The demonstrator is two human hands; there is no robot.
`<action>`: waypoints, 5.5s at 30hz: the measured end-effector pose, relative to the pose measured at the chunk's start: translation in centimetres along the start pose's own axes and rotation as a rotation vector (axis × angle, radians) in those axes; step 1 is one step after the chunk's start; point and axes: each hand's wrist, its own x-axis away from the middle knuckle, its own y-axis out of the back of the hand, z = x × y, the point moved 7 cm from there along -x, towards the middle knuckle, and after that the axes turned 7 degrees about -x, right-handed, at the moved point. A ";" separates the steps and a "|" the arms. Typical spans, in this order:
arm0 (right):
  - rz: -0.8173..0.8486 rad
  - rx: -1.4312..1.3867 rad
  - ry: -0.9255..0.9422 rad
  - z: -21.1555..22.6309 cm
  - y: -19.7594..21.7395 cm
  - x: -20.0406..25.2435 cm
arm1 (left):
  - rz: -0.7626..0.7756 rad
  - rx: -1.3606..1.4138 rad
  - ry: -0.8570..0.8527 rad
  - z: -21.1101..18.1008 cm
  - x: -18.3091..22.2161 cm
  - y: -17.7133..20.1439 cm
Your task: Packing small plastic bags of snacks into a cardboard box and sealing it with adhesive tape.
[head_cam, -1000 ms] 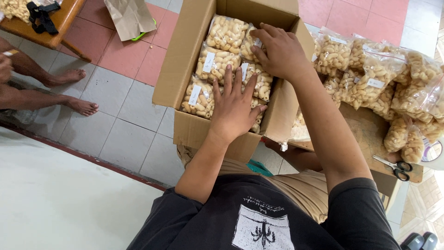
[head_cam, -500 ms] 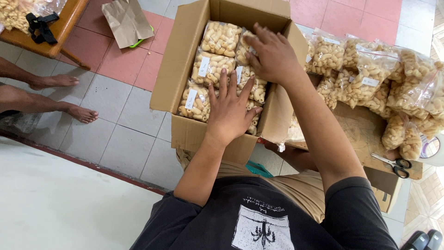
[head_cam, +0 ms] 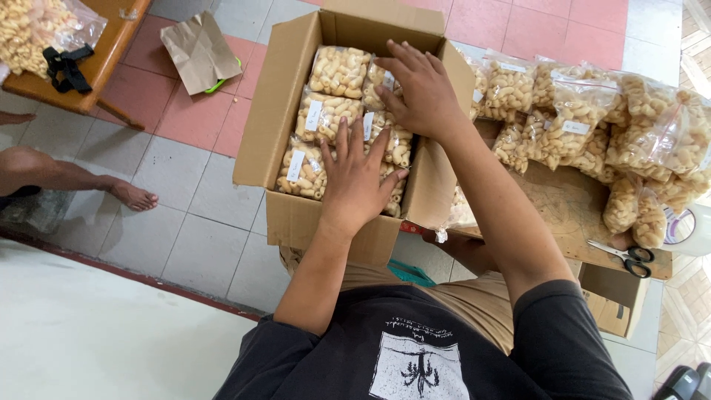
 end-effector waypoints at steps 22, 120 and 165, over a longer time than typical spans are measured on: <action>-0.724 -0.499 -0.397 -11.3 9.3 28.7 | -0.120 0.532 -0.564 -19.9 3.8 -8.0; -0.777 -0.939 -0.599 -9.8 3.6 35.9 | 0.150 1.342 0.063 -18.7 4.5 -13.4; -0.563 -0.266 -0.560 -11.3 -1.2 33.8 | 0.426 0.610 -0.359 -20.4 5.6 -16.1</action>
